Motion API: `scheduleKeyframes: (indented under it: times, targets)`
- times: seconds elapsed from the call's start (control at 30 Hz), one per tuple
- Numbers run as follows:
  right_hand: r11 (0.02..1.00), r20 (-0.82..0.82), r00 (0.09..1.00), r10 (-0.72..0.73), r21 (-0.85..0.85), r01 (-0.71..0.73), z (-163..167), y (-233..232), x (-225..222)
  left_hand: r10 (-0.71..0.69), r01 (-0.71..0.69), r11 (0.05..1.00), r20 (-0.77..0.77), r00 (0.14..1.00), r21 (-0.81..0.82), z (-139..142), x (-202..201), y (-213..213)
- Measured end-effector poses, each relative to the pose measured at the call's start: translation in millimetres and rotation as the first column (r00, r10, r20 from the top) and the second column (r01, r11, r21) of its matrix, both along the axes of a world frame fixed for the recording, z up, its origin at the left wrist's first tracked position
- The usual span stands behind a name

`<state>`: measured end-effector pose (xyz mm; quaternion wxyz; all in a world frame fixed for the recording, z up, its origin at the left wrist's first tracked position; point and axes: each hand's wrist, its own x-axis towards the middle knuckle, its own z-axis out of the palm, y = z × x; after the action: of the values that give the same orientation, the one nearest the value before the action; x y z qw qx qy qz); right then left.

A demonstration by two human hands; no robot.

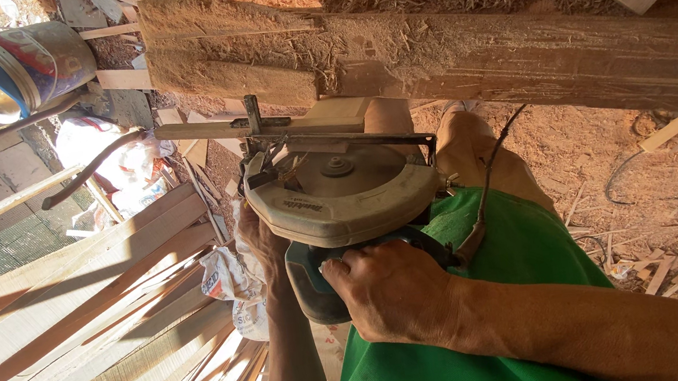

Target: The person cuts thin wood strips into small pieces using a circular saw, bracing each strip against a beam with their foot while guiding the saw by hand. They set cut pieces aside, reposition new strips, and adjust the saw's guide between cuts.

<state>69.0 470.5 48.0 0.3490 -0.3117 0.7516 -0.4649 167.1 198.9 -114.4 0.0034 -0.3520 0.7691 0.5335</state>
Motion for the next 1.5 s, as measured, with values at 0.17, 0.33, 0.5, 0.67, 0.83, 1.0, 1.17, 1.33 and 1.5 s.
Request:
scheduleKeyframes:
  times: [0.17,0.33,0.5,0.67,0.83,1.0,1.17,1.33,1.5]
  targets:
    - [1.000,0.011,1.000,-0.009,-0.020,0.009,1,-11,-4,0.029,-0.029,1.000,0.013,0.999,0.001,1,2,-12]
    - [1.000,0.028,1.000,0.009,-0.008,-0.009,2,-20,-6,0.029,-0.029,0.999,0.022,0.999,0.015,3,0,-21]
    - [0.999,0.031,0.999,0.040,-0.004,-0.040,0,-32,-9,0.037,-0.034,0.998,0.078,0.996,-0.046,6,-5,-28]
    - [1.000,0.027,1.000,0.008,-0.027,-0.007,4,-44,-14,0.036,-0.034,0.999,0.065,0.997,-0.029,12,-12,-36]
    - [0.999,0.062,0.997,0.038,-0.026,-0.036,6,-59,-18,0.006,-0.005,1.000,0.030,1.000,-0.026,14,-12,-51]
    - [0.998,0.083,0.995,0.060,-0.012,-0.059,2,-82,-17,-0.068,0.075,0.986,0.056,0.996,-0.150,15,-18,-84]
    - [0.993,0.087,0.990,0.111,-0.047,-0.107,-3,-134,-23,-0.617,0.412,0.429,0.072,0.784,-0.804,37,-23,-115]
    - [0.976,-0.066,0.996,0.064,-0.205,-0.076,3,-154,-7,-0.317,0.131,0.713,-0.149,0.937,-0.689,95,-21,-133]
    - [0.961,-0.126,0.983,0.133,-0.228,-0.159,31,-112,20,0.293,-0.308,0.947,-0.152,0.944,-0.086,152,16,-117]
